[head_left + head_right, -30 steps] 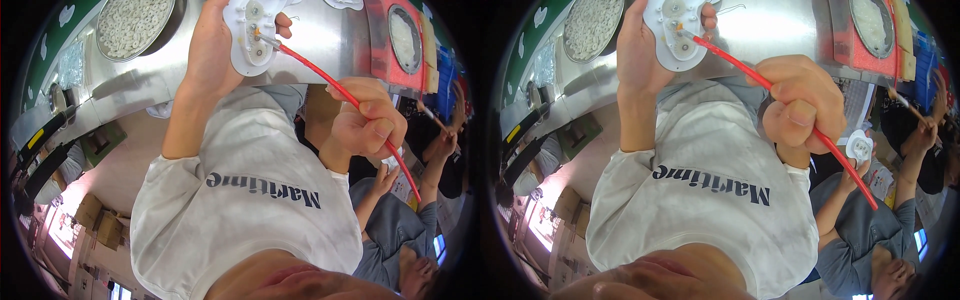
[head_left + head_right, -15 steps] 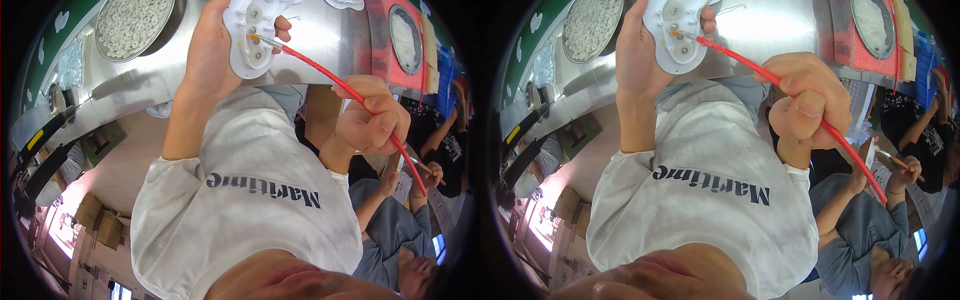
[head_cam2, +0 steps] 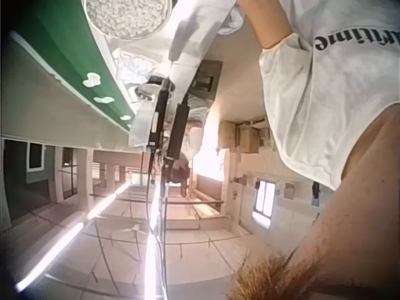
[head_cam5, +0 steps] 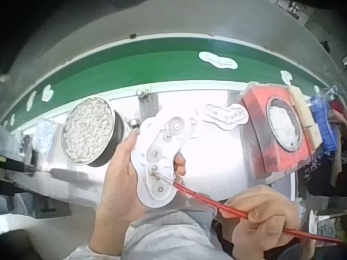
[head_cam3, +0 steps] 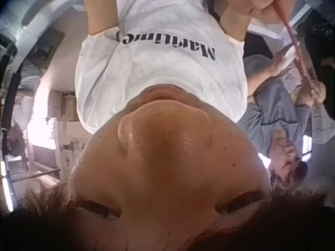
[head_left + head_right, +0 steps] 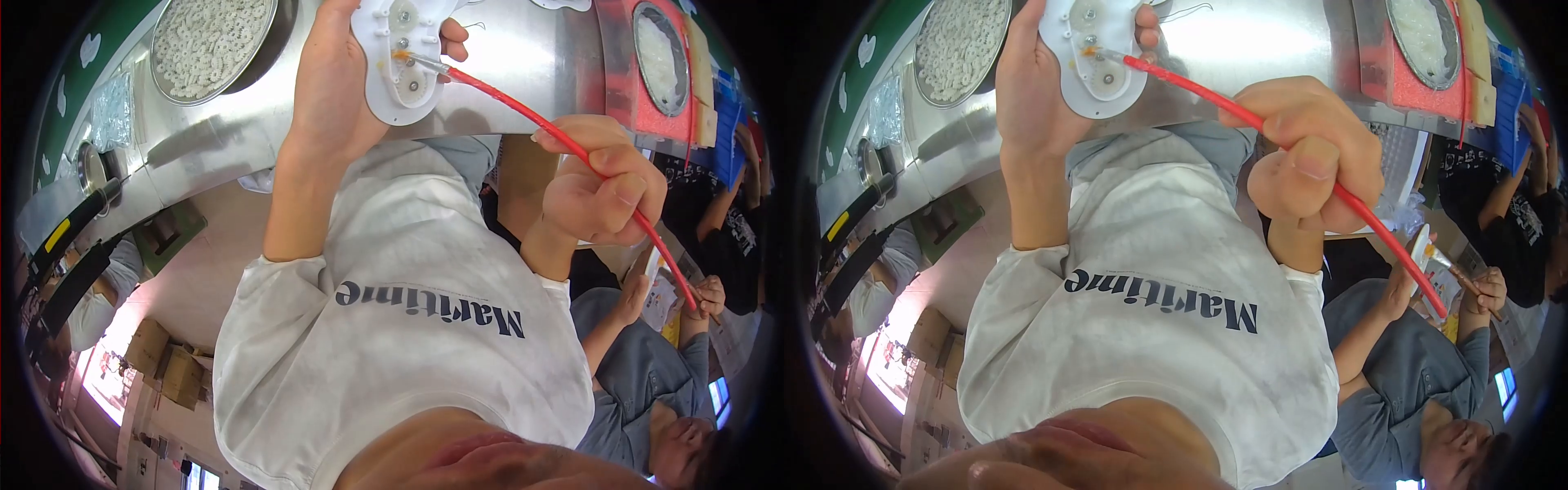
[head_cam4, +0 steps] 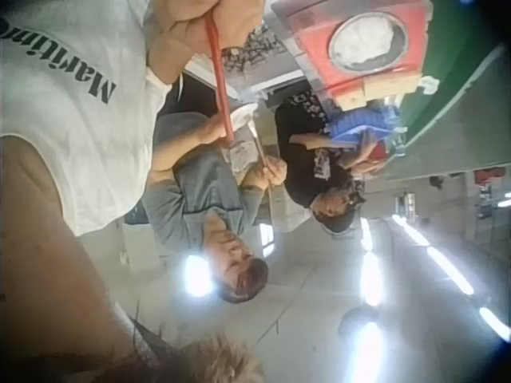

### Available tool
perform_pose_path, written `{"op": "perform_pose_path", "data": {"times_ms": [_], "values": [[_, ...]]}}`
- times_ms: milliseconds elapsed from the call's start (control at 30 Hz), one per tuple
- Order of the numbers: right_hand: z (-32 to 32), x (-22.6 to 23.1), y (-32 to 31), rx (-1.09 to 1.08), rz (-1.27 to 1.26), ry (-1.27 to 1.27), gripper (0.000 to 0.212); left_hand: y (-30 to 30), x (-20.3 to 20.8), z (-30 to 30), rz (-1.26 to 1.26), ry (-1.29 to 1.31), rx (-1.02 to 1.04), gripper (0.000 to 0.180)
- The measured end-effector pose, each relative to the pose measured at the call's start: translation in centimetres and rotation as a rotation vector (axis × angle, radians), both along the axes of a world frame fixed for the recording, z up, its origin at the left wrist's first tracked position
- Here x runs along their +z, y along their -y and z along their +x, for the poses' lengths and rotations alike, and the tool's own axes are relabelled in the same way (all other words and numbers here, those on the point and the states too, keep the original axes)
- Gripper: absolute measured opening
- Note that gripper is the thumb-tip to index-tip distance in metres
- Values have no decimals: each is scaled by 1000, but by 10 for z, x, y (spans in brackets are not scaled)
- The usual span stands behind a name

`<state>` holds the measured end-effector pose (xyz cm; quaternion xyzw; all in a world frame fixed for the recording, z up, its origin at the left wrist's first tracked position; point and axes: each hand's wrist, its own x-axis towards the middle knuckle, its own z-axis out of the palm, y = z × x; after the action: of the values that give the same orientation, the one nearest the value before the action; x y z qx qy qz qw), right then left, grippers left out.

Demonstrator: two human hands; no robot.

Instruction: Applying adhesive to small plastic components using a thin applicator tube on an assembly line.

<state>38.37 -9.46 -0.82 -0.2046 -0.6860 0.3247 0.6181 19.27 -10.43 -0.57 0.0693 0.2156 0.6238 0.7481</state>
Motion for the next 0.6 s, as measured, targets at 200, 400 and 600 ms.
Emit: {"op": "perform_pose_path", "data": {"times_ms": [200, 400, 600], "values": [[6, -3, -1, 39, -60, -10, 30, 3, 4, -6, -56, 5, 37, 56], [6, -3, 9, 56, -45, -1, 28, 1, -1, -6, -48, 19, -11, 56], [9, 0, 1, 55, -67, 4, 29, 4, 1, -7, -27, -6, 36, 57]]}}
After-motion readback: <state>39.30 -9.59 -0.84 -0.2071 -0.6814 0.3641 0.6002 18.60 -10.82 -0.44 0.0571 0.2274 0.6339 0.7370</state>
